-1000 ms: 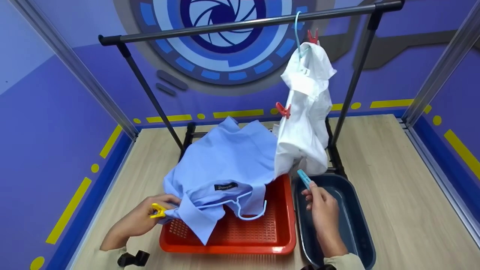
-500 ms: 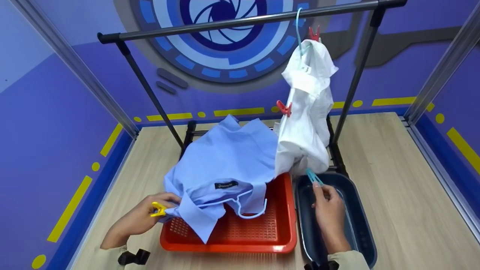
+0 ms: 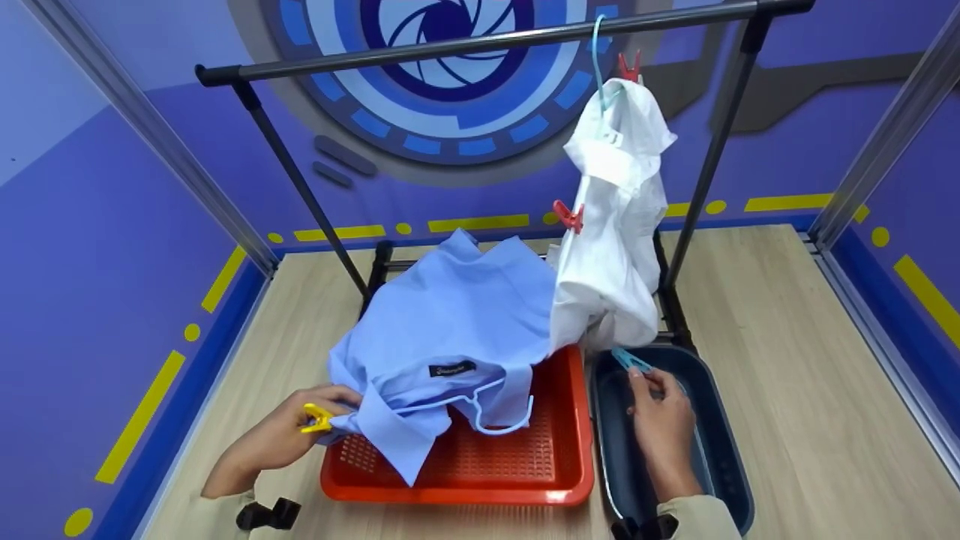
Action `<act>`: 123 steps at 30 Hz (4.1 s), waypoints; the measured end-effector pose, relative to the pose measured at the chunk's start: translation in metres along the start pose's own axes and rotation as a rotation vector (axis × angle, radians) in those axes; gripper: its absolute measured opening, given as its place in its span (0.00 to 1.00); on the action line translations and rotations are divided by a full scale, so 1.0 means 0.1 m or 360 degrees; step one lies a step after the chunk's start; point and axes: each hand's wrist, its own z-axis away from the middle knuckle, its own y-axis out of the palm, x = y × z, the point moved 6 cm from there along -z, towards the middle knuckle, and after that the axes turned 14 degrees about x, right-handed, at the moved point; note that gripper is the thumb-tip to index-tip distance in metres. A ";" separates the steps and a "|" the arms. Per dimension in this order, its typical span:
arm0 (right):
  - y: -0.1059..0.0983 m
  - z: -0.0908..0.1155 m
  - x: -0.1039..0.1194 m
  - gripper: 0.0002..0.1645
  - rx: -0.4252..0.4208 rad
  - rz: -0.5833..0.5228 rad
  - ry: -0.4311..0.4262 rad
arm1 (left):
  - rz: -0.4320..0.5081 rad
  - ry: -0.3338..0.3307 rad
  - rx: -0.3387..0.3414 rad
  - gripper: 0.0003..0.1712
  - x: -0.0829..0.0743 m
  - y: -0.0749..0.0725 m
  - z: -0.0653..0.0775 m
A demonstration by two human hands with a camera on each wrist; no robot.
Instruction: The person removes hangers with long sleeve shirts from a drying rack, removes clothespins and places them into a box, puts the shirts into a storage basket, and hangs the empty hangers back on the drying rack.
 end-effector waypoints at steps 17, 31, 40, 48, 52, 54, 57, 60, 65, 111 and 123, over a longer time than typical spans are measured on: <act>-0.01 -0.16 -0.22 0.42 0.0202 0.0034 0.0207 | 0.0019 0.0019 -0.0021 0.11 -0.01 0.00 0.01; 0.03 -0.25 -0.38 0.40 0.0335 0.0123 0.0267 | 0.0078 -0.0038 -0.0011 0.12 0.02 0.01 0.01; 0.07 -0.27 -0.42 0.43 0.0413 0.0105 0.0300 | 0.0081 -0.0034 -0.0012 0.11 0.01 0.02 0.01; 0.07 -0.22 -0.37 0.43 0.0345 0.0135 0.0254 | 0.0092 -0.0014 -0.0023 0.12 0.02 0.02 0.02; 0.05 -0.14 -0.26 0.39 0.0155 0.0258 0.0165 | 0.0093 -0.0012 -0.0029 0.12 0.03 0.03 0.02; 0.06 -0.10 -0.18 0.35 0.0063 0.0307 0.0106 | 0.0095 -0.0009 -0.0028 0.12 0.03 0.03 0.01; 0.10 -0.03 -0.04 0.30 -0.0006 0.0324 0.0009 | 0.0102 -0.0010 -0.0029 0.12 0.04 0.03 0.01; 0.18 0.05 0.10 0.26 -0.0036 0.0315 -0.0108 | 0.0141 -0.0064 -0.0045 0.13 0.06 0.03 0.03; 0.35 0.13 0.23 0.22 -0.0030 0.0347 -0.0266 | 0.0217 -0.0186 -0.0106 0.22 0.11 0.01 0.05; 0.80 0.15 0.07 0.39 0.0509 0.0257 -0.0199 | -0.0040 0.0004 -0.1550 0.16 -0.15 -0.51 0.50; 0.79 0.15 0.08 0.39 0.0494 0.0254 -0.0216 | -0.0673 -0.0162 -0.1363 0.14 -0.58 -0.24 0.19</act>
